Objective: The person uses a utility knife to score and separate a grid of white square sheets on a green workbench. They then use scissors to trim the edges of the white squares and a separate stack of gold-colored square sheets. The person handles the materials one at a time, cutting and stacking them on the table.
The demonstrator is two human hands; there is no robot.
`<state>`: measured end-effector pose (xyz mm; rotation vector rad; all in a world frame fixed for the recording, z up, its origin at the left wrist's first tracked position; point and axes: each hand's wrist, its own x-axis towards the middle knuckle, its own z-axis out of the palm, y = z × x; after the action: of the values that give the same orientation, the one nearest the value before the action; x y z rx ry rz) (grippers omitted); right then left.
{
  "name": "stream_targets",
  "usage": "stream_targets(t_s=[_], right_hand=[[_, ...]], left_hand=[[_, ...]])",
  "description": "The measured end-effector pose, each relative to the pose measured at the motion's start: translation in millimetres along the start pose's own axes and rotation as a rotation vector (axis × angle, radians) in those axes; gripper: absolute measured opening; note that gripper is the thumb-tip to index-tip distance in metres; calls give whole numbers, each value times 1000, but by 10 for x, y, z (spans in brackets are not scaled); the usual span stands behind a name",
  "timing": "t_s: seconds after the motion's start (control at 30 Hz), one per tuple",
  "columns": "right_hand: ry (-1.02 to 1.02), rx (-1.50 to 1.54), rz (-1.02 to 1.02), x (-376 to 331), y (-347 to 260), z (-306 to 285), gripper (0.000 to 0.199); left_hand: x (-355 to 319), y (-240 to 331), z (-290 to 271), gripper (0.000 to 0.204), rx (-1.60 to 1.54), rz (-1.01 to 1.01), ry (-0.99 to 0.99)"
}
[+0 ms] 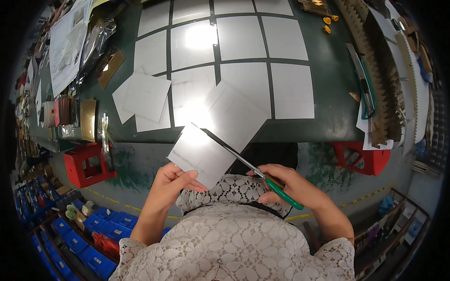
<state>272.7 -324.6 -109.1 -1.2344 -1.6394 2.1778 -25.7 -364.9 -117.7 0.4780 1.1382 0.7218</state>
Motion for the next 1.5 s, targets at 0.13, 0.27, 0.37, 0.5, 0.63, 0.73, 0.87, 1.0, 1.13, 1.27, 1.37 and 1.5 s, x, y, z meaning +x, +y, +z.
stream_targets(t_s=[0.13,0.27,0.37,0.5,0.63,0.73,0.87,1.0,1.13,1.27,1.37,1.5], right_hand=[[24,26,34,25,-75,25,54],[16,84,58,88,-110,57,52],[20,116,36,166,-128,85,51],[45,215,29,265,-160,146,50],[33,262,-20,390,-109,149,51],[19,199,-65,464,-176,108,55],[-19,271,-38,514,-276,129,63],[-137,460,-91,419,-132,121,57],[-81,508,-286,143,26,124,60],[305,575,-461,-109,-59,218,69],[604,672,-592,-239,-57,305,72],[872,619,-521,-428,34,345,65]], left_hand=[[16,3,-38,21,5,15,-26],[11,62,-39,22,34,14,-55],[-2,71,-31,22,35,13,-68],[-7,111,-23,23,34,-11,-77],[-12,62,-16,23,54,-38,-187],[-31,70,3,22,53,-69,-259],[-90,120,-25,21,28,-31,-252],[-173,289,-159,17,4,218,-183],[-246,523,-154,13,484,509,63],[79,581,397,29,1066,1209,177],[235,583,694,28,1346,1364,-22],[378,449,1004,34,1366,1419,-96]])
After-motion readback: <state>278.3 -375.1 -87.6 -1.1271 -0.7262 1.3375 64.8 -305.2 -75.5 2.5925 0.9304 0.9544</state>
